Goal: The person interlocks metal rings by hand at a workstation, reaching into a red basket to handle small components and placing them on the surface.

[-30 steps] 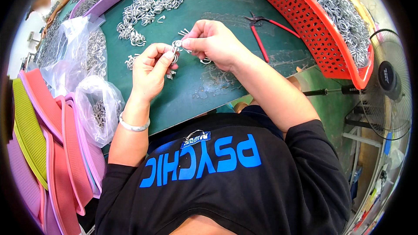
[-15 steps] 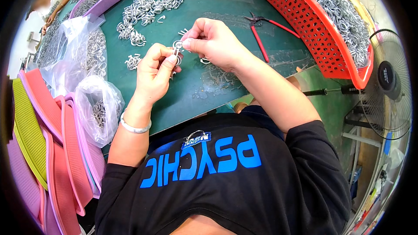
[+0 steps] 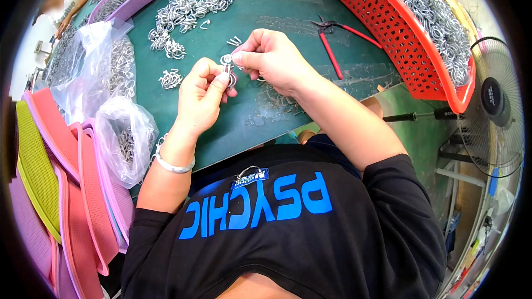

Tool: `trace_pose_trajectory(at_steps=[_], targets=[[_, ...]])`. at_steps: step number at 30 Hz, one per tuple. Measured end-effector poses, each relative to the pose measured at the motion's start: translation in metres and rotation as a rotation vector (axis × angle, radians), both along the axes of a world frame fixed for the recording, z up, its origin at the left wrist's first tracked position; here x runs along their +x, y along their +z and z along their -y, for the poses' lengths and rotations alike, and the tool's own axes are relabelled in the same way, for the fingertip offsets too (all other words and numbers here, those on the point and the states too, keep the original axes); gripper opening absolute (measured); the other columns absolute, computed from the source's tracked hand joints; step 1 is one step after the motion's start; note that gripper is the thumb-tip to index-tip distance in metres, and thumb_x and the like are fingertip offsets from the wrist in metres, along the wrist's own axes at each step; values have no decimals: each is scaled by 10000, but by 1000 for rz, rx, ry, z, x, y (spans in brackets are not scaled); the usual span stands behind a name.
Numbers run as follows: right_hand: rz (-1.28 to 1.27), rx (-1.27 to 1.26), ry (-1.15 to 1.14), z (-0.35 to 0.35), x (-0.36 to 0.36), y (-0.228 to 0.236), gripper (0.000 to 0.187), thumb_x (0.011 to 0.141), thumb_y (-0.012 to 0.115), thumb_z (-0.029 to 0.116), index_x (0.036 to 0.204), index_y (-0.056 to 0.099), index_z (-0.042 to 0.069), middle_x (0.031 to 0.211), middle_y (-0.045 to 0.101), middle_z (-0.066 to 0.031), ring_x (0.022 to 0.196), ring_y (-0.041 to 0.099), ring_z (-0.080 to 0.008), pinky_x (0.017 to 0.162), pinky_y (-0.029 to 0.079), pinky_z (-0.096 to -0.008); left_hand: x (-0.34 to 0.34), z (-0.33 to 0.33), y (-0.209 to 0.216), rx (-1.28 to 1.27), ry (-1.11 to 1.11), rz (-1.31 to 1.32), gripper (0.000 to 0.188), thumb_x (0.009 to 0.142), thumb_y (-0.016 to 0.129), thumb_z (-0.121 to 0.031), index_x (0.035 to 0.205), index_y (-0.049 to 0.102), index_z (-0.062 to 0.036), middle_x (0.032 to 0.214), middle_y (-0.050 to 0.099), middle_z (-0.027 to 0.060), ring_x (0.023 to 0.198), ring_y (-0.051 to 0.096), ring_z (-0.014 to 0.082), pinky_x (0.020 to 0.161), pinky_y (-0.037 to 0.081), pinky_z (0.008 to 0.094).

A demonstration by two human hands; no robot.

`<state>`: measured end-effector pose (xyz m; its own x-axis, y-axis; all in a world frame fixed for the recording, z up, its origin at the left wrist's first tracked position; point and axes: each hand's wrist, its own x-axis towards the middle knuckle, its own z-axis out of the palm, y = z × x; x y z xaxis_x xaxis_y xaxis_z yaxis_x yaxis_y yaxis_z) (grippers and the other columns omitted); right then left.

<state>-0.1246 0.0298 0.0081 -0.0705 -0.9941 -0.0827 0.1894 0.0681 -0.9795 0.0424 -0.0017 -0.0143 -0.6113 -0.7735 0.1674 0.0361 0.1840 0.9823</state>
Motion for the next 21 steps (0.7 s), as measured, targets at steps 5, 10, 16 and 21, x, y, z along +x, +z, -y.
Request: trace_pose_trajectory(at_steps=[5, 10, 16, 21], targets=[[37, -10, -18, 2, 4, -5, 123, 770, 620, 41, 784, 509, -10, 714, 563, -72, 570, 498, -89, 477, 406, -204, -3, -4, 6, -128, 53, 54, 82, 863, 494, -55, 787, 465, -48, 689, 552, 21, 593, 539, 73, 504, 418, 197], [-47, -49, 2, 5, 4, -1, 100, 786, 608, 35, 789, 514, -1, 888, 573, -115, 609, 485, -91, 537, 408, -211, -2, 0, 3, 40, 59, -19, 71, 875, 492, -78, 812, 482, -48, 703, 566, 21, 591, 523, 63, 508, 402, 182], [-67, 9, 13, 7, 2, -1, 114, 792, 612, 60, 831, 533, -12, 922, 571, -110, 664, 514, -105, 579, 441, -223, -1, 4, 6, 188, 43, -102, 84, 853, 523, -78, 783, 497, -39, 664, 566, 38, 533, 517, 75, 475, 404, 193], [70, 28, 89, 8, -4, 3, 132, 808, 598, 81, 873, 530, -12, 885, 574, -90, 681, 525, -115, 601, 447, -224, -2, 4, 10, 261, 51, -195, 65, 844, 540, -74, 830, 493, -31, 685, 570, 45, 576, 539, 85, 487, 410, 188]])
